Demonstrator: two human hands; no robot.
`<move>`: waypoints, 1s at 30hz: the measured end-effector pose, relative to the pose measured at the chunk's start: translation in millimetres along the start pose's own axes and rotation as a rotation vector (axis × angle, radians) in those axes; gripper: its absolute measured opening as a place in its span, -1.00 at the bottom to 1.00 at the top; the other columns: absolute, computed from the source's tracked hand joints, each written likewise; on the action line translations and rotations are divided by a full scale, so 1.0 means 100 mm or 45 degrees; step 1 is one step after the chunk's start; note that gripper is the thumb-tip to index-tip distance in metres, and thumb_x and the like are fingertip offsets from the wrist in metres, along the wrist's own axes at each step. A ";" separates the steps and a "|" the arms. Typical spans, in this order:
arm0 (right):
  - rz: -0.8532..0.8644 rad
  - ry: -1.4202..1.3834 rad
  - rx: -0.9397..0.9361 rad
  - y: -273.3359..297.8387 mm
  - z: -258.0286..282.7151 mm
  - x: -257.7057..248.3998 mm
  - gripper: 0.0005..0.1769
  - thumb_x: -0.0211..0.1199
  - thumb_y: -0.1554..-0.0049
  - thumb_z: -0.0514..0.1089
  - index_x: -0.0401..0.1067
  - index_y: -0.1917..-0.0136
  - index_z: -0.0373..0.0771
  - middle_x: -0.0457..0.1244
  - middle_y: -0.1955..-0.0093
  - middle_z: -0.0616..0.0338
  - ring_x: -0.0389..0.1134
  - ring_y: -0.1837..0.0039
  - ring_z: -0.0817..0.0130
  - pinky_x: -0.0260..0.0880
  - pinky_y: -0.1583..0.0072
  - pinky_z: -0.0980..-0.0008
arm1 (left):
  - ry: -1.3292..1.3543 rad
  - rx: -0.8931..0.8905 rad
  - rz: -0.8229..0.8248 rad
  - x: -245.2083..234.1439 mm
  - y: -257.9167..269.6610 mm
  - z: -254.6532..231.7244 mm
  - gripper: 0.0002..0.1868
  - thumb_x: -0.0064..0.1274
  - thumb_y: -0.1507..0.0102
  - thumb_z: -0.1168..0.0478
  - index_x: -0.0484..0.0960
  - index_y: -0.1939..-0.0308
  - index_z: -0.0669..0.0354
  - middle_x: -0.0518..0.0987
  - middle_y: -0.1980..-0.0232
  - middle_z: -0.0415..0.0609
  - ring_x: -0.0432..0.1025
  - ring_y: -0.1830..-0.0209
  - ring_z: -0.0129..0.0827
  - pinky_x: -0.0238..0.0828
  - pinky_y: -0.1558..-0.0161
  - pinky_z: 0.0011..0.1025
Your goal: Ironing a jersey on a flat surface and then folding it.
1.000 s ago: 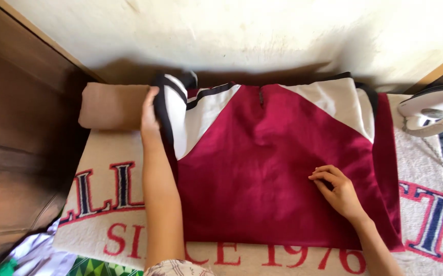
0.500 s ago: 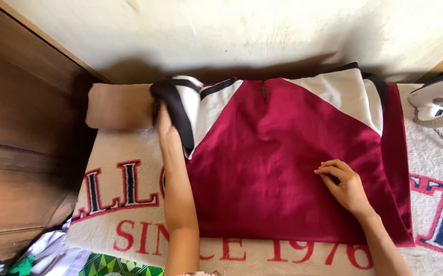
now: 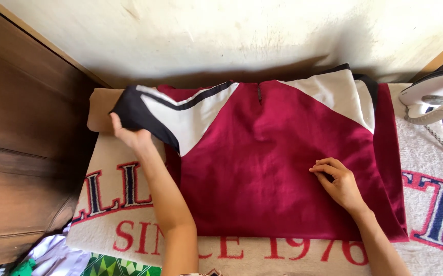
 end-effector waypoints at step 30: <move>-0.309 0.166 -0.094 -1.70 0.23 0.14 -0.58 0.23 -0.18 -0.33 0.49 -0.31 -0.16 0.29 -0.10 -0.04 0.39 -0.01 0.01 0.45 -0.08 0.11 | -2.087 0.442 0.973 0.22 1.20 1.40 -0.75 -0.11 -0.39 0.40 0.64 -0.06 0.20 0.65 -0.18 0.00 0.59 -0.18 -0.17 0.50 -0.16 -0.31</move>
Point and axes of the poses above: each hand's wrist, its own y-axis away from the middle knuckle, its own x-axis out of the palm, z = x × y, the point moved 6 cm from there along -y, towards the middle knuckle
